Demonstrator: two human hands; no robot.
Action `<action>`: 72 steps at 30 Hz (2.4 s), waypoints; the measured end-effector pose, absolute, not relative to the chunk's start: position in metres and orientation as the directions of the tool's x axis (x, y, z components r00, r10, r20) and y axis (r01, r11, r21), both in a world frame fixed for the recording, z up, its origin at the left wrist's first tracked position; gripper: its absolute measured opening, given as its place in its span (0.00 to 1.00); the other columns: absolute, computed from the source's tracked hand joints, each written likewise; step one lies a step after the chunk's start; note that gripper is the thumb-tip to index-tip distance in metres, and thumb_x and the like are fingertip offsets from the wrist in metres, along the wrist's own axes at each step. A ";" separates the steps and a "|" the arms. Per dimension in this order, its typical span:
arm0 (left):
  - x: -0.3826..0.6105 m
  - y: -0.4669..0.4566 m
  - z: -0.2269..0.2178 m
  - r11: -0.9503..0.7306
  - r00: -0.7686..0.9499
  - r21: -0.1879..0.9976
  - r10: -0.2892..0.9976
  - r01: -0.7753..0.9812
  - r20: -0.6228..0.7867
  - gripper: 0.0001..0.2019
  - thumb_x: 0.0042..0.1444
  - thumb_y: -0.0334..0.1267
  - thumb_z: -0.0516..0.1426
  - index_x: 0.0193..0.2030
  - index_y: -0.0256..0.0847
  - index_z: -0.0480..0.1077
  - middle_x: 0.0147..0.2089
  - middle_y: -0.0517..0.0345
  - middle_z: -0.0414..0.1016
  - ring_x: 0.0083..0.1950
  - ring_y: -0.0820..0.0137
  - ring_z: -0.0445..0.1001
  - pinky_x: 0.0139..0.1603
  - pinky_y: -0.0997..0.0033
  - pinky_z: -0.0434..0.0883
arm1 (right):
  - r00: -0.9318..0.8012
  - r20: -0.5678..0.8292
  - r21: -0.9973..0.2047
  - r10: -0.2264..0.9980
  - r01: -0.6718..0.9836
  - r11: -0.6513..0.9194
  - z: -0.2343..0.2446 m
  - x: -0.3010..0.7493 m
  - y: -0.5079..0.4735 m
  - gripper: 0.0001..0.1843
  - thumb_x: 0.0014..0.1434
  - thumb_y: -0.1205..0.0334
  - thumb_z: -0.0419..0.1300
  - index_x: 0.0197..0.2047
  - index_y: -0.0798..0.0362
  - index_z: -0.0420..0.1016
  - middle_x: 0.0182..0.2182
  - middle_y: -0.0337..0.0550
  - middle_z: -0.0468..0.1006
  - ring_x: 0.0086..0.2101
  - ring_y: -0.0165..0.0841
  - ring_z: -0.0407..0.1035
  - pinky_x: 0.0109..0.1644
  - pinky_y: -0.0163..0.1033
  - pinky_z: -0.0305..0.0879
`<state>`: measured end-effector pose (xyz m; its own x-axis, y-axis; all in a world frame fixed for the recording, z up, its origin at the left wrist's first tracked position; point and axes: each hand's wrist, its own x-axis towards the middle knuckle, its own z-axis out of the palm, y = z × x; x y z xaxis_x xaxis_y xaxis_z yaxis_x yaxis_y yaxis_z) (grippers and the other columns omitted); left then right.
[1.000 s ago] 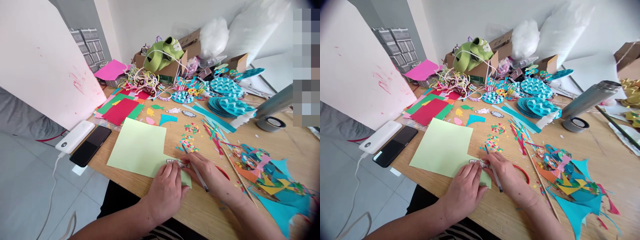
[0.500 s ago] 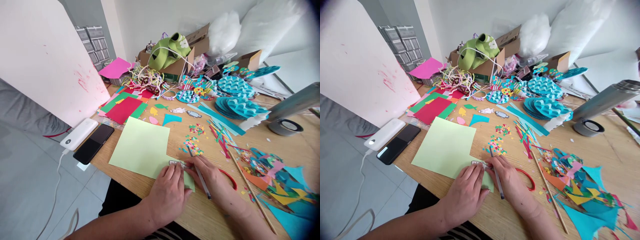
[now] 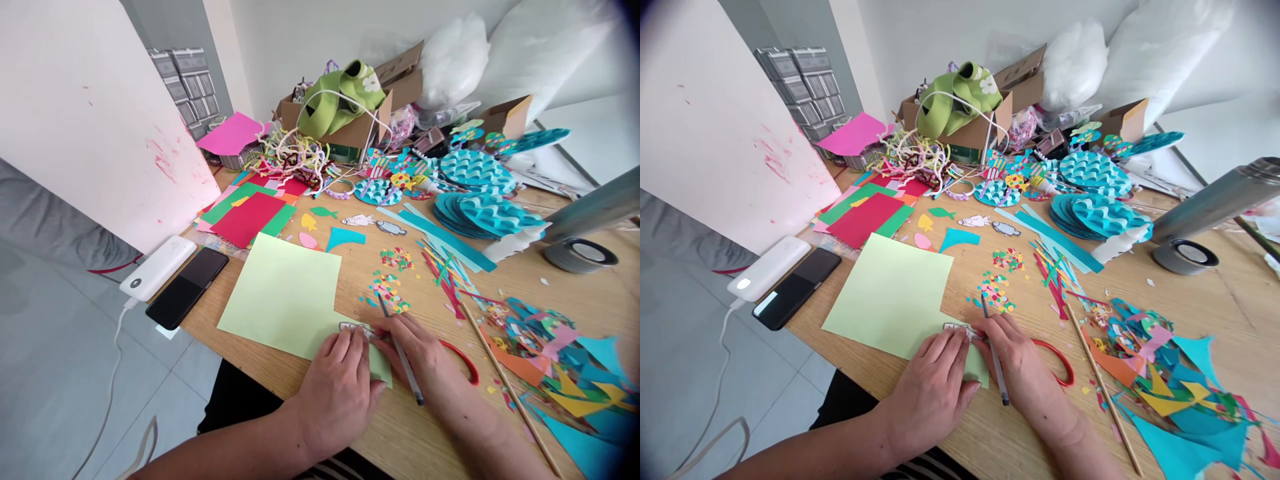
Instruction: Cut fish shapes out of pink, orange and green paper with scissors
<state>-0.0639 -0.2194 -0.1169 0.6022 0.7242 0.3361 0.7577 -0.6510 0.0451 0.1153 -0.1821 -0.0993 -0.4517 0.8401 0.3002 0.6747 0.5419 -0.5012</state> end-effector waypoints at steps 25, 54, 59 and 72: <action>-0.063 -0.218 -0.116 -0.647 0.603 0.045 0.732 0.761 0.318 0.26 0.64 0.48 0.48 0.57 0.25 0.67 0.61 0.40 0.68 0.62 0.55 0.63 0.60 0.59 0.59 | -0.447 0.271 -0.526 0.852 0.673 0.520 -0.101 0.117 -0.184 0.06 0.68 0.66 0.50 0.43 0.51 0.68 0.33 0.44 0.72 0.34 0.36 0.69 0.37 0.39 0.67; -0.062 -0.219 -0.119 -0.639 0.590 0.064 0.740 0.767 0.322 0.26 0.64 0.47 0.48 0.57 0.25 0.67 0.61 0.41 0.68 0.63 0.56 0.62 0.60 0.59 0.60 | -0.439 0.259 -0.528 0.861 0.682 0.506 -0.104 0.117 -0.183 0.05 0.67 0.64 0.52 0.42 0.51 0.69 0.33 0.44 0.73 0.35 0.36 0.70 0.37 0.40 0.69; -0.062 -0.218 -0.118 -0.635 0.585 0.071 0.744 0.769 0.324 0.25 0.64 0.47 0.48 0.57 0.25 0.67 0.60 0.41 0.69 0.62 0.56 0.63 0.60 0.59 0.60 | -0.341 0.258 -0.609 0.904 0.669 0.426 -0.094 0.117 -0.185 0.07 0.67 0.63 0.51 0.46 0.50 0.69 0.36 0.45 0.75 0.36 0.35 0.72 0.39 0.38 0.70; -0.062 -0.217 -0.116 -0.632 0.577 0.103 0.752 0.768 0.319 0.25 0.63 0.47 0.51 0.56 0.24 0.68 0.60 0.42 0.69 0.60 0.57 0.64 0.58 0.60 0.61 | -0.026 -0.032 -0.914 0.999 0.406 -0.019 -0.073 0.107 -0.165 0.26 0.60 0.40 0.56 0.29 0.55 0.77 0.25 0.45 0.77 0.26 0.34 0.70 0.27 0.35 0.66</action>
